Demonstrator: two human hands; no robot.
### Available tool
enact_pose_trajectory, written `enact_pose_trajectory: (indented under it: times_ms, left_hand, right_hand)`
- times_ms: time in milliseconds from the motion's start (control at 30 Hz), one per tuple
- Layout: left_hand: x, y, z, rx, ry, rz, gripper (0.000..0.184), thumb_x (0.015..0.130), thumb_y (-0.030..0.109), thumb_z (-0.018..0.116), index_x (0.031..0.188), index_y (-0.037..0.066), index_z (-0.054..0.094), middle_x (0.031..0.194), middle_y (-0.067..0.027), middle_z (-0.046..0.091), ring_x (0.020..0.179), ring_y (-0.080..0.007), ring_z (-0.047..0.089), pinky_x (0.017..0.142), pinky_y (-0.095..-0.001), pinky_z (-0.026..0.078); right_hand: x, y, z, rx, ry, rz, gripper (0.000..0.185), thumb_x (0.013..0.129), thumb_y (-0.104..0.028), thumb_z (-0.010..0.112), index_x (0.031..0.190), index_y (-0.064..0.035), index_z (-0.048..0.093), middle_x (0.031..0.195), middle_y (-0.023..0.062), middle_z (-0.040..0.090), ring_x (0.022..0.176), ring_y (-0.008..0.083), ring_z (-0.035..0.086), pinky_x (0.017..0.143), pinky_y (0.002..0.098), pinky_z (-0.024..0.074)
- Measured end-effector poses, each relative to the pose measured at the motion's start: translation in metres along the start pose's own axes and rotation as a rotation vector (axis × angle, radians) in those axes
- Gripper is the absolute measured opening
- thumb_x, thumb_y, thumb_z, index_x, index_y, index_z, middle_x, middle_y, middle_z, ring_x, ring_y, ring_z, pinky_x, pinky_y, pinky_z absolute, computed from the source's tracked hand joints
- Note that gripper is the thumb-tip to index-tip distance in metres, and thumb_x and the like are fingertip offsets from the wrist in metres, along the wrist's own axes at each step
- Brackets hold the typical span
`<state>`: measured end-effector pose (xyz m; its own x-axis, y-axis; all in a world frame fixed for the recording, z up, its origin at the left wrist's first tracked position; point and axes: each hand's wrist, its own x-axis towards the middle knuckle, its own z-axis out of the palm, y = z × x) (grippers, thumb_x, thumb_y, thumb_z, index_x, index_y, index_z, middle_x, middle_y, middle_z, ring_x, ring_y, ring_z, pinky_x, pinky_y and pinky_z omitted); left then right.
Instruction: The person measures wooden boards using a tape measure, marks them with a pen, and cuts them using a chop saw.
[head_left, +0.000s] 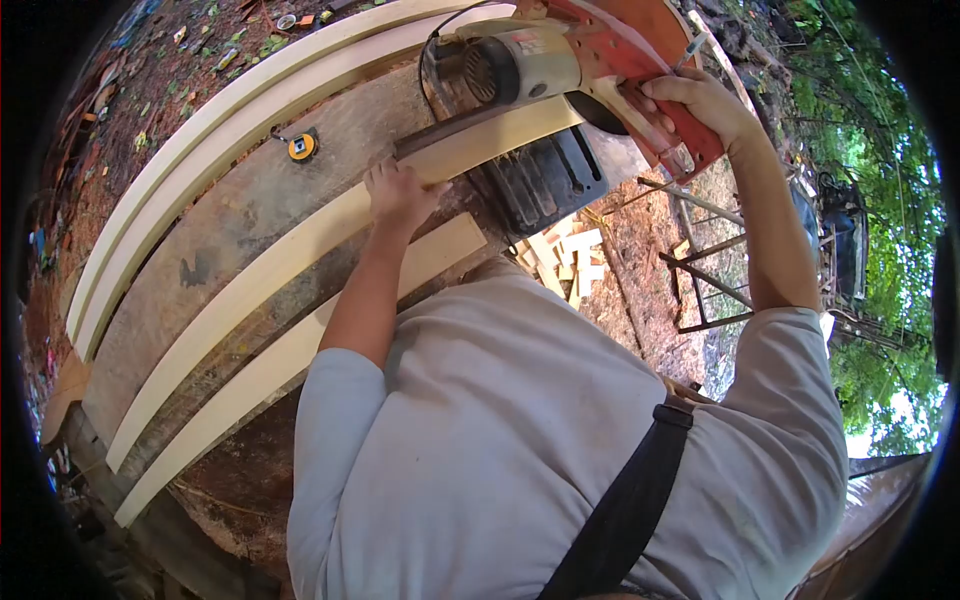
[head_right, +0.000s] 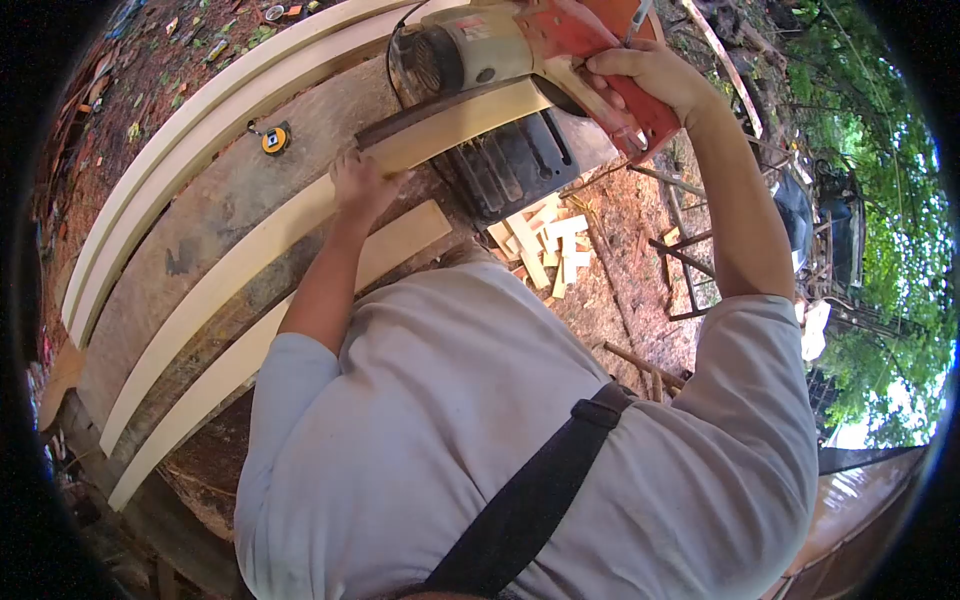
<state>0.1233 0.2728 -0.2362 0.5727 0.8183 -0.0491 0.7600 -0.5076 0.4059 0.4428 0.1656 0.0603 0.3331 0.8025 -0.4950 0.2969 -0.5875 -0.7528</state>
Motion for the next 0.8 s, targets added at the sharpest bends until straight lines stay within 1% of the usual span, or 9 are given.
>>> enact_pose_trajectory:
  times_ms: [200, 300, 400, 433, 500, 600, 700, 733, 800]
  left_hand:
    - [0.002, 0.002, 0.0, 0.041, -0.082, -0.049, 0.075, 0.075, 0.059, 0.074, 0.112, -0.005, 0.067, 0.132, -0.027, 0.053, 0.13, -0.0401, 0.043, 0.111, -0.0503, 0.03]
    - [0.001, 0.005, 0.0, 0.058, -0.028, -0.045, 0.075, 0.076, 0.06, 0.073, 0.113, -0.006, 0.067, 0.132, -0.0263, 0.053, 0.131, -0.0403, 0.042, 0.111, -0.0507, 0.029]
    - [0.001, 0.006, -0.008, -0.009, -0.113, -0.056, 0.076, 0.076, 0.06, 0.073, 0.113, -0.006, 0.067, 0.134, -0.027, 0.052, 0.132, -0.0408, 0.041, 0.112, -0.0509, 0.029]
    - [-0.002, 0.005, -0.005, -0.009, -0.109, -0.067, 0.076, 0.076, 0.06, 0.073, 0.113, -0.006, 0.067, 0.134, -0.027, 0.052, 0.132, -0.0408, 0.041, 0.112, -0.0509, 0.029]
    - [-0.004, 0.002, 0.003, 0.035, 0.039, -0.021, 0.074, 0.076, 0.058, 0.074, 0.112, -0.007, 0.067, 0.132, -0.0277, 0.052, 0.132, -0.0407, 0.041, 0.111, -0.0514, 0.03]
    - [-0.003, 0.0, 0.005, 0.055, 0.034, -0.013, 0.07, 0.077, 0.058, 0.072, 0.11, -0.004, 0.069, 0.135, -0.0245, 0.05, 0.128, -0.0393, 0.043, 0.11, -0.0515, 0.028]
    - [-0.001, -0.001, 0.006, 0.009, -0.029, -0.028, 0.07, 0.077, 0.059, 0.071, 0.11, -0.004, 0.069, 0.137, -0.0246, 0.048, 0.129, -0.0394, 0.042, 0.111, -0.0526, 0.027]
    - [-0.003, -0.001, 0.007, 0.01, 0.015, -0.019, 0.07, 0.077, 0.058, 0.072, 0.11, -0.004, 0.069, 0.137, -0.0251, 0.048, 0.129, -0.0393, 0.042, 0.111, -0.0528, 0.027]
    - [-0.003, -0.002, 0.011, 0.006, 0.0, -0.029, 0.069, 0.077, 0.058, 0.072, 0.109, -0.003, 0.069, 0.136, -0.025, 0.049, 0.129, -0.0391, 0.043, 0.111, -0.0528, 0.027]
  right_hand:
    - [0.0, -0.022, -0.002, -0.012, 0.002, 0.011, 0.019, 0.088, -0.017, 0.066, 0.097, -0.0007, 0.068, 0.078, 0.0043, 0.064, 0.061, 0.01, 0.057, 0.058, 0.0257, 0.0489]
    - [0.003, -0.013, -0.006, 0.003, -0.061, 0.021, 0.021, 0.088, -0.018, 0.066, 0.098, 0.0007, 0.067, 0.08, 0.0039, 0.064, 0.063, 0.0099, 0.057, 0.059, 0.0252, 0.049]
    - [-0.002, -0.003, 0.001, 0.018, 0.024, 0.0, 0.022, 0.089, -0.018, 0.066, 0.099, 0.0014, 0.067, 0.079, 0.0037, 0.064, 0.064, 0.0098, 0.057, 0.058, 0.0254, 0.0488]
    - [-0.002, -0.003, 0.005, 0.025, 0.062, 0.004, 0.022, 0.088, -0.018, 0.066, 0.099, 0.0013, 0.067, 0.079, 0.0035, 0.064, 0.065, 0.0097, 0.058, 0.058, 0.0253, 0.0487]
    - [-0.003, -0.006, 0.003, 0.032, -0.004, 0.013, 0.021, 0.088, -0.017, 0.067, 0.098, 0.0007, 0.066, 0.079, 0.0039, 0.064, 0.062, 0.0096, 0.058, 0.056, 0.0246, 0.0484]
    - [-0.001, -0.001, 0.003, 0.063, 0.011, 0.0, 0.018, 0.088, -0.018, 0.066, 0.092, -0.0006, 0.066, 0.076, 0.0037, 0.063, 0.056, 0.0102, 0.056, 0.052, 0.0243, 0.047]
    - [-0.005, -0.003, 0.005, 0.024, 0.011, 0.023, 0.017, 0.088, -0.019, 0.066, 0.087, -0.0015, 0.065, 0.074, 0.0035, 0.063, 0.056, 0.0103, 0.056, 0.051, 0.0249, 0.0465]
    - [-0.008, -0.005, 0.009, 0.032, 0.036, 0.006, 0.017, 0.087, -0.019, 0.066, 0.083, -0.0027, 0.065, 0.072, 0.0032, 0.062, 0.055, 0.0103, 0.055, 0.051, 0.0252, 0.0461]
    - [-0.014, -0.007, 0.011, 0.052, -0.003, 0.031, 0.017, 0.087, -0.019, 0.066, 0.083, -0.0026, 0.065, 0.073, 0.003, 0.062, 0.056, 0.0104, 0.056, 0.051, 0.0252, 0.0459]
